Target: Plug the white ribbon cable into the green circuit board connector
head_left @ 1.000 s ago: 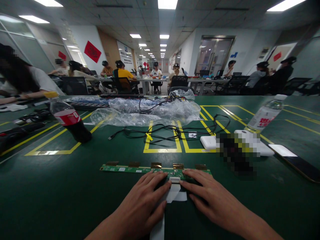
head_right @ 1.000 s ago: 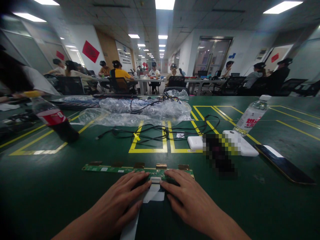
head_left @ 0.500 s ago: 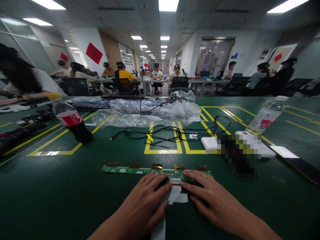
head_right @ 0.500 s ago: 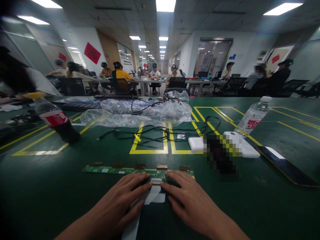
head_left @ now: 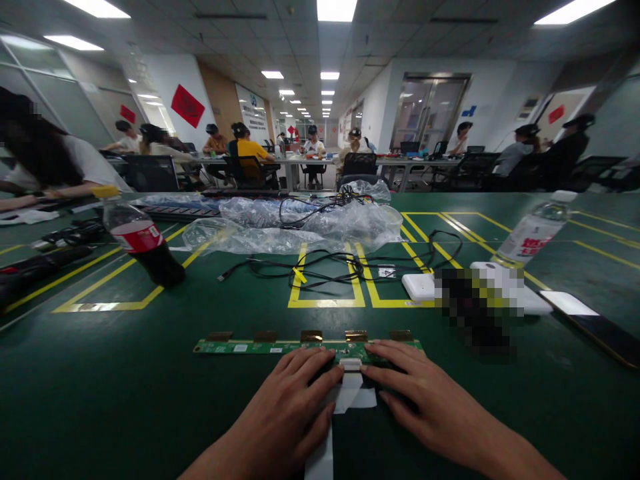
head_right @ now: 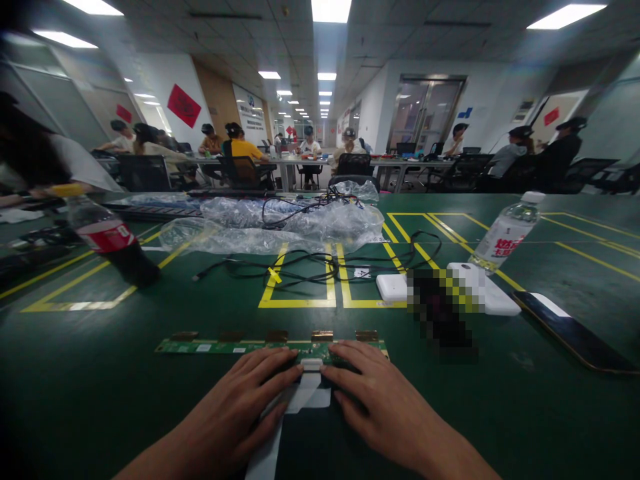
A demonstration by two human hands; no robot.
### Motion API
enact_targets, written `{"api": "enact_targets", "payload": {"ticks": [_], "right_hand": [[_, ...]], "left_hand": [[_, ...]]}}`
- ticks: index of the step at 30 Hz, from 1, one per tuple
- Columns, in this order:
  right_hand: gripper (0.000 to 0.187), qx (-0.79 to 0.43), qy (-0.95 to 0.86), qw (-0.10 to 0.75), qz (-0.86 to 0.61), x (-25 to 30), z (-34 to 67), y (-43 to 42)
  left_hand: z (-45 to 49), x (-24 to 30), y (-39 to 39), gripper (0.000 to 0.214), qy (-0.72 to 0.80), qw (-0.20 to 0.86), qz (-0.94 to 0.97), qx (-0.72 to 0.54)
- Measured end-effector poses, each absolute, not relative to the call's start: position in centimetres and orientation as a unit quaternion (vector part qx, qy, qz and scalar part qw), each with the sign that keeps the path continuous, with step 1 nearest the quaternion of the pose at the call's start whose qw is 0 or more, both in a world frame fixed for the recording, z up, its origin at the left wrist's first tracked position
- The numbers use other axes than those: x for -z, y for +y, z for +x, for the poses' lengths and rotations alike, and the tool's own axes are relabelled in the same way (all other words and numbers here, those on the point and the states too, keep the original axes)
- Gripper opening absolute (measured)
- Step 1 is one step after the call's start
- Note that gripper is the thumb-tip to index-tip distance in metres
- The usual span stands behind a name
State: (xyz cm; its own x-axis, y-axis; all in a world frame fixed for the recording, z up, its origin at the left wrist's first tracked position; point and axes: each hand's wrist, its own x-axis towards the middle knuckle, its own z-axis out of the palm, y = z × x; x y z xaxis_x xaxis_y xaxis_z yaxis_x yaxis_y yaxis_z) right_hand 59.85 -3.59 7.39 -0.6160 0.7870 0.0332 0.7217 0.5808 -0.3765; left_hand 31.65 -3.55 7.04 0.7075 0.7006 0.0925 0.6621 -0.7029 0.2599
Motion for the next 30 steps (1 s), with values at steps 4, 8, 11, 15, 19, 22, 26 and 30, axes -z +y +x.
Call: {"api": "enact_targets", "payload": {"ticks": [4, 8, 11, 15, 19, 22, 26, 30], "right_hand": [[0.046, -0.171, -0.880, 0.109, -0.429, -7.3, 60.1, -3.6], [0.043, -0.157, -0.878, 0.147, -0.428, -6.9, 60.5, -3.3], [0.040, -0.151, -0.873, 0.167, -0.433, -6.8, 60.9, -3.1], [0.035, -0.161, -0.864, 0.173, -0.444, -7.0, 61.3, -2.8], [0.033, -0.174, -0.854, 0.165, -0.461, -7.2, 61.4, -2.7], [0.033, -0.179, -0.851, 0.160, -0.468, -7.2, 61.4, -2.6], [0.033, -0.187, -0.848, 0.160, -0.469, -7.5, 61.2, -2.6], [0.032, -0.190, -0.846, 0.167, -0.469, -7.6, 61.2, -2.7]], "left_hand": [[31.8, -7.1, -3.5, 0.052, 0.378, 0.108, 0.914, -0.099], [31.7, -7.0, -3.6, 0.050, 0.403, 0.101, 0.904, -0.099], [31.3, -6.8, -3.7, 0.047, 0.423, 0.096, 0.896, -0.099], [29.3, -6.0, -3.9, 0.042, 0.450, 0.072, 0.884, -0.103], [24.8, -4.1, -3.1, 0.041, 0.488, 0.022, 0.863, -0.128], [19.8, -3.0, -2.0, 0.041, 0.525, 0.007, 0.840, -0.141], [13.2, -2.8, -0.5, 0.043, 0.568, 0.013, 0.816, -0.112], [8.9, -3.3, 0.1, 0.044, 0.629, 0.009, 0.770, -0.101]]}}
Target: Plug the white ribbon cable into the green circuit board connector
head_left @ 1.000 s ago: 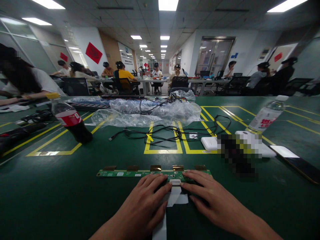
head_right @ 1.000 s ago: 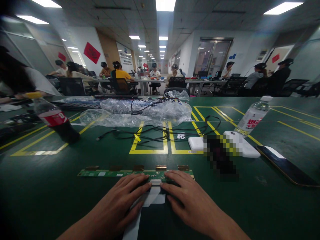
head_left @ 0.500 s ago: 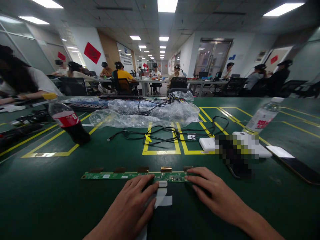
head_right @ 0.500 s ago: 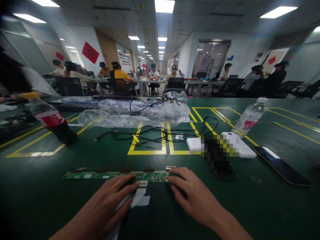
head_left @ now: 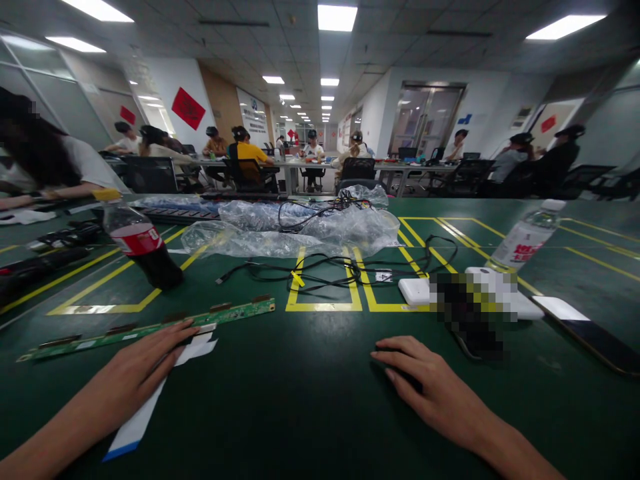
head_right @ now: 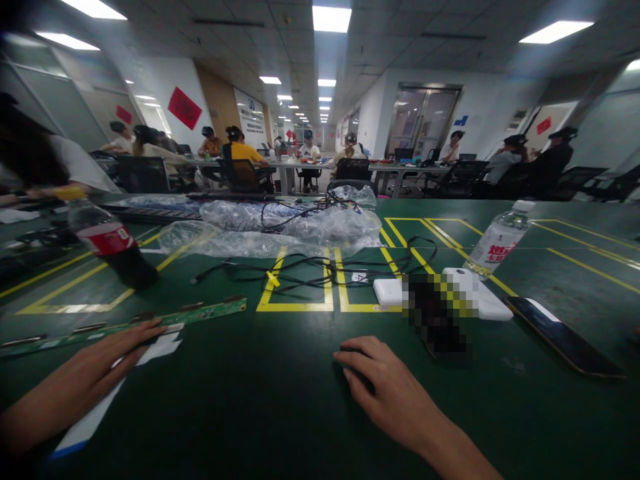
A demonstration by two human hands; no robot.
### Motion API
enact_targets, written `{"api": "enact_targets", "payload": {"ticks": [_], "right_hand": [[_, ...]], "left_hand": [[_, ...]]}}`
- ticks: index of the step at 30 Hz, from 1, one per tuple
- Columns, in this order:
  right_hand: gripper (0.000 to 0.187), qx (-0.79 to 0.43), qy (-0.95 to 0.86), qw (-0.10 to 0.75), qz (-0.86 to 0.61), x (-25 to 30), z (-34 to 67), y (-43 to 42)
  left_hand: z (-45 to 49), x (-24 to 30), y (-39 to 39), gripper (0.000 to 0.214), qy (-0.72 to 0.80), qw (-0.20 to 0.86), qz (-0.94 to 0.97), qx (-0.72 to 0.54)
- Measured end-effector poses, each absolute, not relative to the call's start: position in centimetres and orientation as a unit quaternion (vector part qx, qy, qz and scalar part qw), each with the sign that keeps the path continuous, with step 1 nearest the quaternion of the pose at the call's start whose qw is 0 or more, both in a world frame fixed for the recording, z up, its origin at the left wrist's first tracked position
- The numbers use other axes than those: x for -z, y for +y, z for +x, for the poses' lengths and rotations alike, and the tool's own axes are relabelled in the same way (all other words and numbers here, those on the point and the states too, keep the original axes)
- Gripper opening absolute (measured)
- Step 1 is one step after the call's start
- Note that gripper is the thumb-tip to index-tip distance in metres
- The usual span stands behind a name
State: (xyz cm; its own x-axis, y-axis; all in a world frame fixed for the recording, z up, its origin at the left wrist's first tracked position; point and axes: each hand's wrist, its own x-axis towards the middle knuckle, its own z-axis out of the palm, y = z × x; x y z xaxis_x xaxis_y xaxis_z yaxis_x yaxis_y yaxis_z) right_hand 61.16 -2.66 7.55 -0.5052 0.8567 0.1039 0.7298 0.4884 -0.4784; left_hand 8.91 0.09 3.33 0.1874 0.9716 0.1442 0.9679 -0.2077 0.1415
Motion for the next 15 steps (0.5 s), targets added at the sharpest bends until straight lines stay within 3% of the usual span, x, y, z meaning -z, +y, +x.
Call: {"api": "enact_targets", "payload": {"ticks": [15], "right_hand": [[0.033, -0.194, -0.848, 0.164, -0.466, -7.5, 61.2, -2.6]], "left_hand": [[6.6, -1.5, 0.6, 0.058, 0.693, -0.009, 0.716, -0.084]]}}
